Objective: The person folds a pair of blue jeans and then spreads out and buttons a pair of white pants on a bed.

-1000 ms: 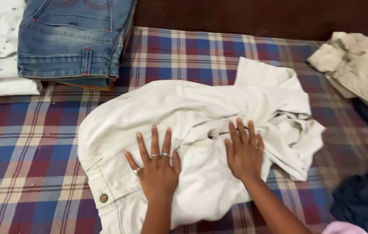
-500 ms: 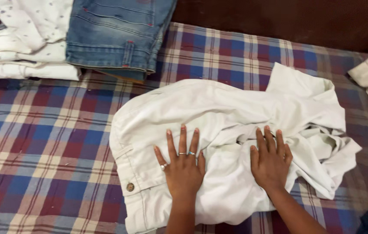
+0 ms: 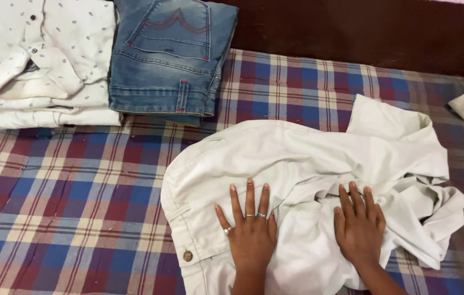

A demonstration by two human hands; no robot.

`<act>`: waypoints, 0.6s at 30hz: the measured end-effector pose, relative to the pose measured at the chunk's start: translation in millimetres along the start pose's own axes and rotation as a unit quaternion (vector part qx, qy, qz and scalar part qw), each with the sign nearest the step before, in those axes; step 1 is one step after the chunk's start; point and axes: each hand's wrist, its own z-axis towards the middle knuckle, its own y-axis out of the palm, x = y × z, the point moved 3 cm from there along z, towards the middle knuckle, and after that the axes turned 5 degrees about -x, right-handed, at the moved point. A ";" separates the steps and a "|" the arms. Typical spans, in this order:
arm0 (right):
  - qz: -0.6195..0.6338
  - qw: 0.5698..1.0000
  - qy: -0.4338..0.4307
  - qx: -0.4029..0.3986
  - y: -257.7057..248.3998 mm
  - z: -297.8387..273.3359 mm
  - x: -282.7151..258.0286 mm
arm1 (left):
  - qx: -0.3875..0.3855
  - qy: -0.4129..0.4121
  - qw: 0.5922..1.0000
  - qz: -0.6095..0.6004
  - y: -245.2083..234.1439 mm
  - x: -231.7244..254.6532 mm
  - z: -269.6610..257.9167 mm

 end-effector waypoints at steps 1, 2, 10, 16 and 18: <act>0.000 1.000 0.006 -0.004 -1.4 -6.3 0.5 | 0.006 0.007 1.000 -0.026 -1.4 -1.1 -1.5; 0.000 1.000 0.013 -0.009 -3.0 -13.4 1.3 | 0.012 0.014 0.998 -0.053 -3.5 -1.4 -3.8; -0.028 0.999 0.018 -0.007 12.8 -18.0 19.6 | -0.055 0.032 0.983 -0.174 -12.9 -8.8 -4.3; 0.049 0.996 0.067 -0.033 -17.1 -2.3 -15.5 | -0.062 0.013 0.972 -0.225 -26.1 -41.3 -27.4; 0.144 0.988 -0.029 0.057 -35.0 1.8 -63.9 | -0.045 0.000 0.978 -0.203 -32.7 -58.2 -38.3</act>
